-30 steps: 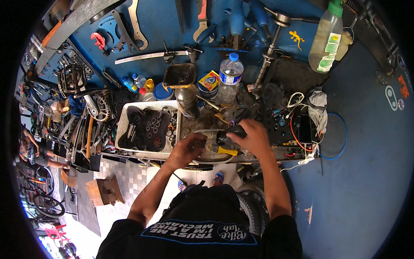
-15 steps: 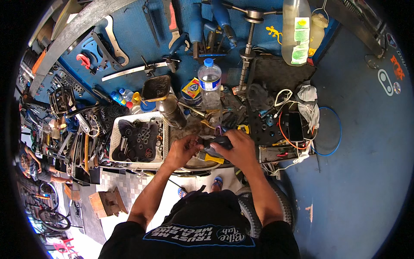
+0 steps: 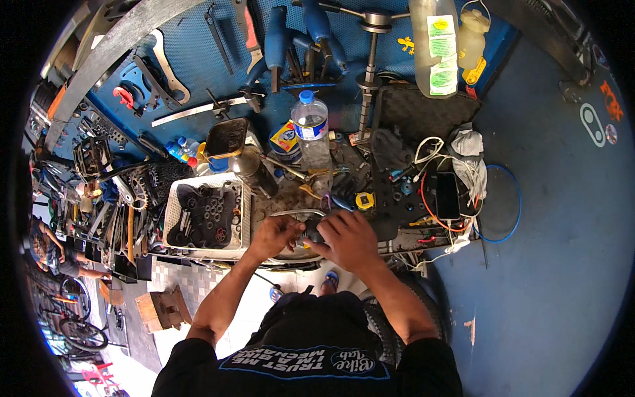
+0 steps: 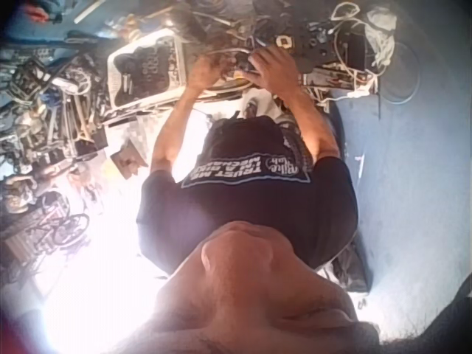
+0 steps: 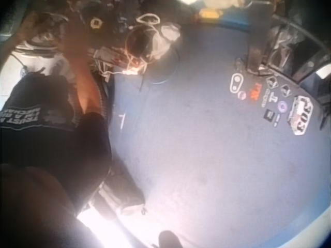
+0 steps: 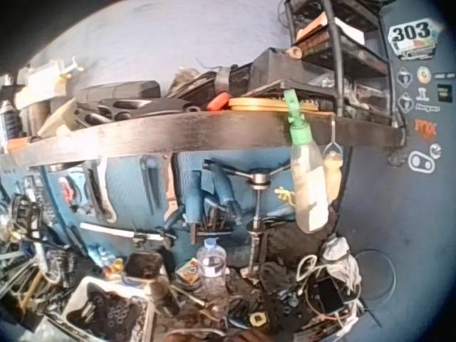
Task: The person scrubs small mechanical parts and a metal tray with a yellow brush in a workshop. They repeatedly dip the parts into a container, scrub them, and place them into a white basket. The person also briefly handles a bicycle cable and moves around the workbench.
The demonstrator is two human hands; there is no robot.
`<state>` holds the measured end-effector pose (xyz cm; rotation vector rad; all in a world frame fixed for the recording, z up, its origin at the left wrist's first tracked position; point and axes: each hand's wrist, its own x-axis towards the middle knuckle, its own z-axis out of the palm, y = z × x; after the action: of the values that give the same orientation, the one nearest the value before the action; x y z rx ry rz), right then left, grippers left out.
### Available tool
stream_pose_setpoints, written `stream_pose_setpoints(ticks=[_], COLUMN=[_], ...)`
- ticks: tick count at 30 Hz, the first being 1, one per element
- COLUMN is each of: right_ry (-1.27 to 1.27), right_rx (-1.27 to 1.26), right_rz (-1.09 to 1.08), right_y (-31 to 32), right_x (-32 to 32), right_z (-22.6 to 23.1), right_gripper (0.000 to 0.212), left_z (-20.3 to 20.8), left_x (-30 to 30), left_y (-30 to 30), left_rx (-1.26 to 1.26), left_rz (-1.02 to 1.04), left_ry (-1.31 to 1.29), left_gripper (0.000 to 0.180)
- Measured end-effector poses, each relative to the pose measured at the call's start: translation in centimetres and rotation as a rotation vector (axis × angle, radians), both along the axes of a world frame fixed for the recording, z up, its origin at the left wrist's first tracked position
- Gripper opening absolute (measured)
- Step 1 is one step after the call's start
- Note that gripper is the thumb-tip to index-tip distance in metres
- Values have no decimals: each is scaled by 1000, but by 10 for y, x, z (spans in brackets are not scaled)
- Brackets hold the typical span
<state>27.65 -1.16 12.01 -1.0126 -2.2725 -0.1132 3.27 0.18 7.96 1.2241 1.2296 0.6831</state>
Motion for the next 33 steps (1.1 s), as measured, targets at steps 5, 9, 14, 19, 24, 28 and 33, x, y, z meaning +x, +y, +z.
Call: stream_pose_setpoints(ticks=[5, 9, 14, 19, 24, 28, 33], right_ry=[144, 112, 119, 234, 236, 245, 249], right_rx=[-31, 46, 39, -85, -29, -72, -72], right_rz=[-75, -57, -45, -73, -105, -82, -73], right_y=[-5, -13, -16, -11, -10, -9, -5], right_x=[-3, -4, -4, 0, 0, -1, -3], right_z=[-6, -8, -10, -11, -10, -8, -8], right_gripper=[39, 41, 42, 40, 40, 39, 39], left_z=[2, 8, 5, 16, 33, 30, 32], left_x=[10, 8, 1, 2, -7, -10, -5], left_y=[-9, -10, -6, -7, -7, -10, -13], left_rx=[1, -118, -65, 897, 451, 370, 472], left_rz=[141, 99, -5, -310, -155, -227, -54], left_ry=[-123, -20, -9, 294, 445, 318, 283], left_gripper=[29, 31, 35, 35, 43, 55, 53])
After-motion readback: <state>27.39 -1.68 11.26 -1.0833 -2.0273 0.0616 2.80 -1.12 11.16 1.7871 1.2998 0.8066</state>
